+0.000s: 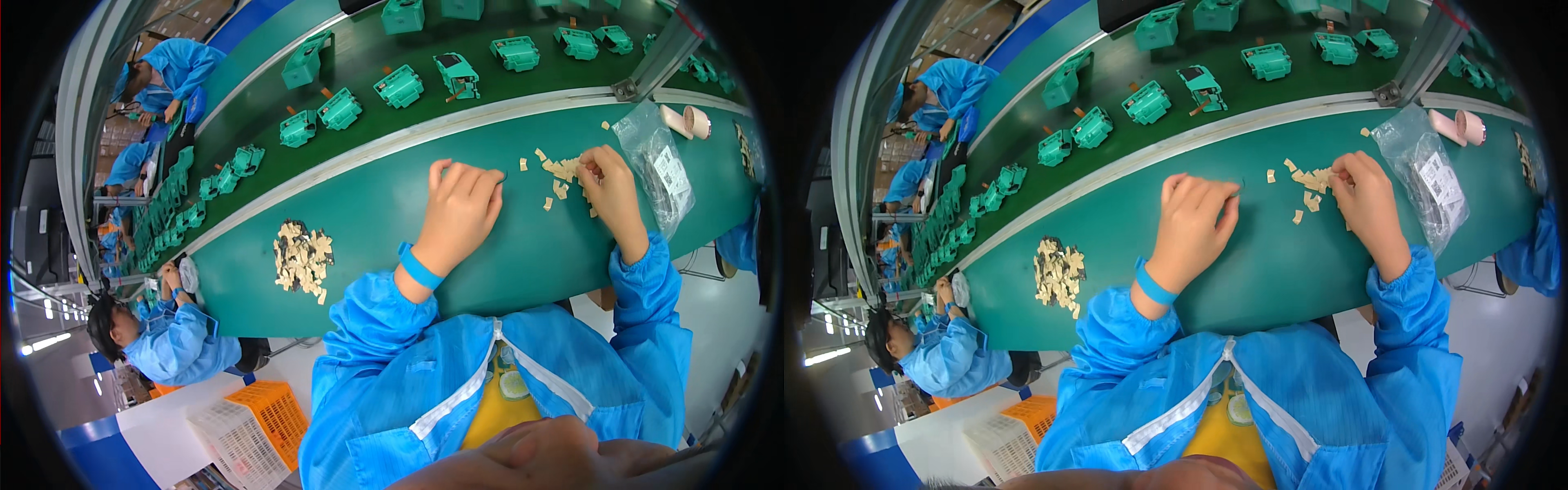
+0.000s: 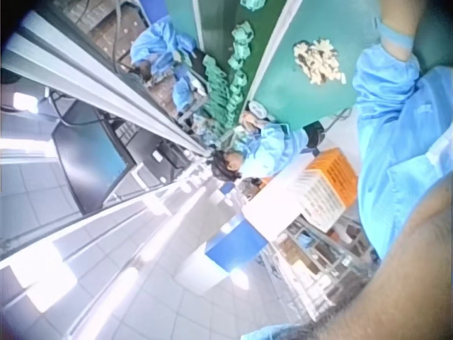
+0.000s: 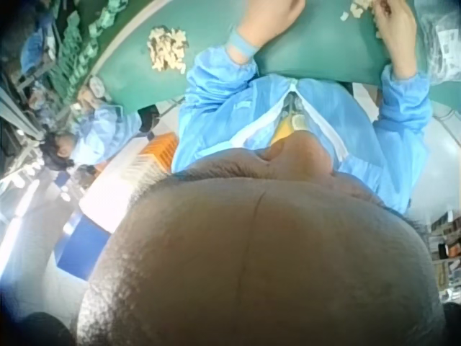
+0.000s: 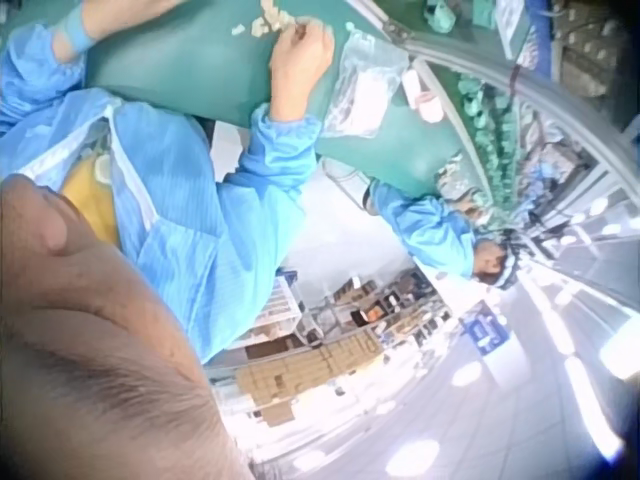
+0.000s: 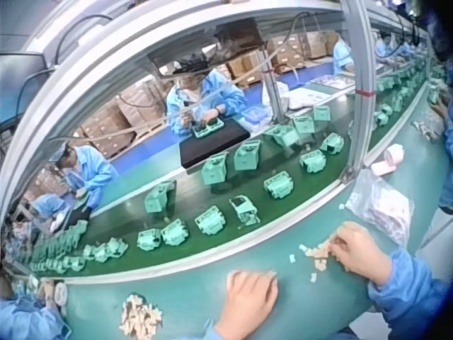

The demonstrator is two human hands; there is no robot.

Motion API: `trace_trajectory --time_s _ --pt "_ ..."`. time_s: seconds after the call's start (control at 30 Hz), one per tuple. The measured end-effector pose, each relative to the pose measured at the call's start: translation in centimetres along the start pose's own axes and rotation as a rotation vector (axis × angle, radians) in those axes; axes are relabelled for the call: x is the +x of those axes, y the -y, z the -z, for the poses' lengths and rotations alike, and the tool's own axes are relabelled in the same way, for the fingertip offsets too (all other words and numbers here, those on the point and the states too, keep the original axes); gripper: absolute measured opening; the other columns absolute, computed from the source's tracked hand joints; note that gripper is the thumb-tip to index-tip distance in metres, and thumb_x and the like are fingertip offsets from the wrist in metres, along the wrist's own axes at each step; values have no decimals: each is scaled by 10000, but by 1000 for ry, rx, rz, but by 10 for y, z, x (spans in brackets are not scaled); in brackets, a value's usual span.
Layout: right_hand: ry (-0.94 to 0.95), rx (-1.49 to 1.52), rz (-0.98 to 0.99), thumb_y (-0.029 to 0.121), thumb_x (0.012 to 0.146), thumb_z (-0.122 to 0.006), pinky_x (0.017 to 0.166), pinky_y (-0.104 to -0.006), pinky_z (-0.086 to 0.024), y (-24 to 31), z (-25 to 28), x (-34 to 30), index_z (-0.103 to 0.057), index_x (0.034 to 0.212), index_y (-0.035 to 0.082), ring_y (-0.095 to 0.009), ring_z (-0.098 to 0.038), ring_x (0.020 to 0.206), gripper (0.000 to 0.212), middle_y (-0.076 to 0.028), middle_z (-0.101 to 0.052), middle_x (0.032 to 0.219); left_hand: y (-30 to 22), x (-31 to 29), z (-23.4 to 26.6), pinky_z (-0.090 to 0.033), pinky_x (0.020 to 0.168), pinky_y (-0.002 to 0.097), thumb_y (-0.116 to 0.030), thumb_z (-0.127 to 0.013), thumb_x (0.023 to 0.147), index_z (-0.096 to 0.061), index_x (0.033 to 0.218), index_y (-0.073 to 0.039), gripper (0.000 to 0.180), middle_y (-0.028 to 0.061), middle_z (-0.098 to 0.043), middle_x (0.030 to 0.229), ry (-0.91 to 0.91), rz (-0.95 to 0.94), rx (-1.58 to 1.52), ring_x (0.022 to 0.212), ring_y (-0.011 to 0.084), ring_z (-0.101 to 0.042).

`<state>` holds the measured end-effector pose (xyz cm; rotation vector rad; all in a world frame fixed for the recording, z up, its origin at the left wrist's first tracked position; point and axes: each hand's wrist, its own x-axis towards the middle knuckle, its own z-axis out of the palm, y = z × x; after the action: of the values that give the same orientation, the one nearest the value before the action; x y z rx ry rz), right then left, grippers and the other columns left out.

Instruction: The person assembles small electronic components and small connectors into a green plastic electronic housing by hand.

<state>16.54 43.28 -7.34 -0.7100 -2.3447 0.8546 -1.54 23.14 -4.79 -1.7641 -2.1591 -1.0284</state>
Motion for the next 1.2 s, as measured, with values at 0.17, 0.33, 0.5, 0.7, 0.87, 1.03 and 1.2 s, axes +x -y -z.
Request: trace_trajectory --time_s 0.17,0.33,0.5,0.7,0.87,1.03,1.2 --pt "323 449 -258 242 949 -735 550 -269 -406 47 -15 16 -649 780 -10 -109 -533 636 315 -29 -576 700 -1 -11 15 -438 987 528 -28 -757 797 -679 964 -100 198 10 -654 885 10 -132 164 870 211 -618" --pt "702 618 -472 398 913 -761 571 -256 -405 75 -45 43 -688 756 15 -89 -520 634 420 -8 -591 679 5 -23 30 -417 1017 550 -45 -767 786 -684 985 -102 223 6 -651 921 24 -165 238 892 205 -617" --pt "971 593 -380 326 891 -789 610 -253 -426 96 -65 82 -694 778 39 -87 -521 624 322 18 -587 687 12 -40 55 -401 1042 554 -69 -784 796 -695 1030 -98 252 8 -665 976 -14 -139 317 924 205 -625" --pt "-17 -46 168 194 875 -736 795 -339 -509 64 -138 163 -534 1345 -5 -197 -616 988 549 -169 -625 1175 5 -57 84 -405 1057 525 -77 -798 820 -715 1076 -93 269 22 -706 1072 -102 63 178 980 229 -638" --pt "527 511 -191 110 823 -737 905 -366 -524 89 -128 170 -383 1505 17 -246 -654 1037 774 -206 -652 1210 13 -84 109 -507 934 461 -40 -789 827 -730 1008 -58 191 78 -728 1024 -141 183 34 958 288 -659" --pt "1355 434 112 120 820 -767 949 -356 -510 133 -126 130 -469 1462 29 -215 -647 1091 714 -173 -671 1241 21 -90 109 -527 898 433 -34 -790 821 -722 1037 -35 226 116 -728 1057 -92 262 -175 981 316 -661" --pt "764 466 193 136 879 -773 972 -339 -490 141 -102 115 -640 1263 18 -205 -635 1116 423 -80 -648 1271 27 -74 94 -480 1013 443 -88 -813 797 -678 1231 -39 456 151 -650 1310 188 204 -263 1179 339 -587"
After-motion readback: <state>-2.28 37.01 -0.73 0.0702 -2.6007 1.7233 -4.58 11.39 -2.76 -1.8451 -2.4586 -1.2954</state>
